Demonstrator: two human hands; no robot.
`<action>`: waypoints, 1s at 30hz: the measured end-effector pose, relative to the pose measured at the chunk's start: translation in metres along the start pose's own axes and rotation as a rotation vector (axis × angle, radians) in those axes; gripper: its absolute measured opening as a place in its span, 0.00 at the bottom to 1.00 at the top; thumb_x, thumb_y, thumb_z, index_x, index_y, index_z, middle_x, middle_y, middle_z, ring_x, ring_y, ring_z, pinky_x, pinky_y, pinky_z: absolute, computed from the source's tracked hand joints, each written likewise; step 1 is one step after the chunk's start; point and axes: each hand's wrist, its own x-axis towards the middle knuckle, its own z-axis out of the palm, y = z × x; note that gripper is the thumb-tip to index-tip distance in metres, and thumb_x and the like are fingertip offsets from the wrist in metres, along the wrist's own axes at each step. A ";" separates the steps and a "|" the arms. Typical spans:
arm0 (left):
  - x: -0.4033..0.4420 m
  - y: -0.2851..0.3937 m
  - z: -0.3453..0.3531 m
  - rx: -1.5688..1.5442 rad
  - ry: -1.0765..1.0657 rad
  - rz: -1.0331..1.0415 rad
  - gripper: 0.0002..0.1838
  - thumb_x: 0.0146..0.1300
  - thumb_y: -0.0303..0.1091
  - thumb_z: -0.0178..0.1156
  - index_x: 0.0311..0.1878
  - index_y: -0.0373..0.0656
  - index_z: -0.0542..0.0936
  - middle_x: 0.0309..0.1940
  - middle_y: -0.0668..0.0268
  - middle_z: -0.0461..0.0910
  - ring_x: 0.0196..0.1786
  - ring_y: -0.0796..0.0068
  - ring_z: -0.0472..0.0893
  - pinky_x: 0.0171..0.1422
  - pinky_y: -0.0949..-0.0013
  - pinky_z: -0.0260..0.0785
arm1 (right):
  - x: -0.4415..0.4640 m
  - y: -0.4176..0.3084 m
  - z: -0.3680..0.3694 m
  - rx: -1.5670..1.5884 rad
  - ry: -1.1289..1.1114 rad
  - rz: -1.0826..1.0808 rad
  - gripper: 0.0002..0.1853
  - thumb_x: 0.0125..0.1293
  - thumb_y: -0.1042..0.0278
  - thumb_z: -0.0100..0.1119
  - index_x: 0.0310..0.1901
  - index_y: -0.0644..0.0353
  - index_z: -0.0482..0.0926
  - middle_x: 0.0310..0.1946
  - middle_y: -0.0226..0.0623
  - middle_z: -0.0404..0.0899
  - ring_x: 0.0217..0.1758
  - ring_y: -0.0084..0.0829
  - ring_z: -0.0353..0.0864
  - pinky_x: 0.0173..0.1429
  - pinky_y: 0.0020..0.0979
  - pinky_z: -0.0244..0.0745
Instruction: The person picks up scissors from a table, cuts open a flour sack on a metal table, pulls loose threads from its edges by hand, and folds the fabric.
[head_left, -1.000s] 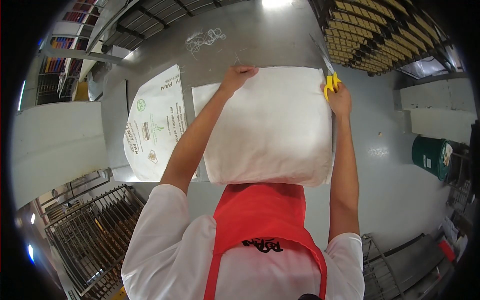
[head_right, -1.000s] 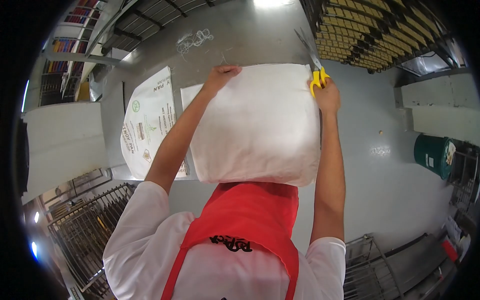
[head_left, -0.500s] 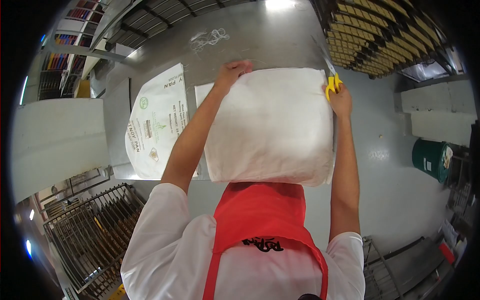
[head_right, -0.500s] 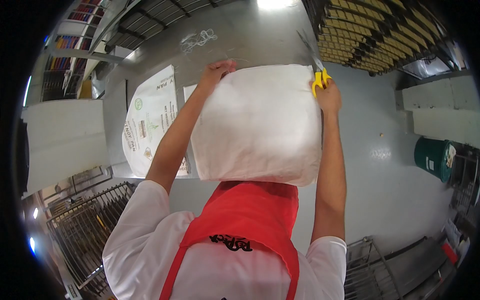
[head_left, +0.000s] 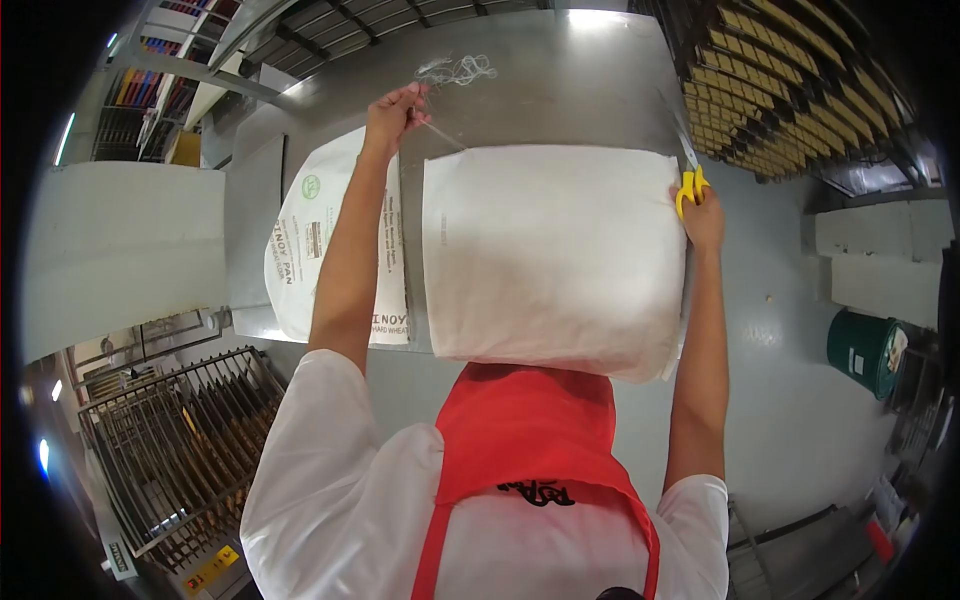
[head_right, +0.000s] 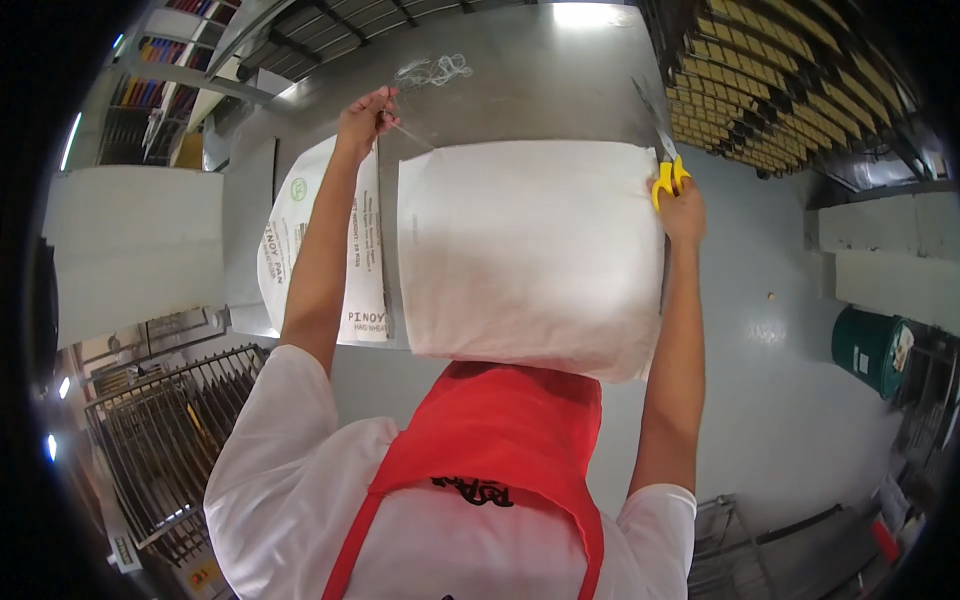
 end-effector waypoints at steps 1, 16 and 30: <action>-0.002 0.005 -0.001 0.041 -0.016 0.018 0.14 0.73 0.38 0.58 0.50 0.38 0.84 0.31 0.70 0.80 0.29 0.80 0.81 0.37 0.75 0.79 | -0.001 -0.003 -0.002 -0.002 -0.004 -0.005 0.33 0.56 0.46 0.74 0.51 0.69 0.79 0.40 0.49 0.85 0.41 0.45 0.84 0.48 0.39 0.76; -0.005 0.067 0.028 0.464 -0.223 0.223 0.14 0.71 0.41 0.61 0.47 0.42 0.87 0.28 0.72 0.82 0.27 0.86 0.75 0.33 0.79 0.70 | -0.060 -0.106 -0.054 0.106 -0.508 -0.185 0.20 0.58 0.55 0.75 0.37 0.64 0.77 0.21 0.27 0.72 0.27 0.21 0.72 0.31 0.27 0.68; -0.017 0.093 0.026 0.276 -0.376 0.151 0.15 0.70 0.41 0.62 0.49 0.38 0.86 0.29 0.68 0.82 0.31 0.77 0.83 0.39 0.75 0.78 | -0.047 -0.189 -0.036 -0.141 -0.866 -0.383 0.27 0.48 0.47 0.81 0.35 0.63 0.82 0.21 0.28 0.75 0.23 0.23 0.70 0.28 0.28 0.67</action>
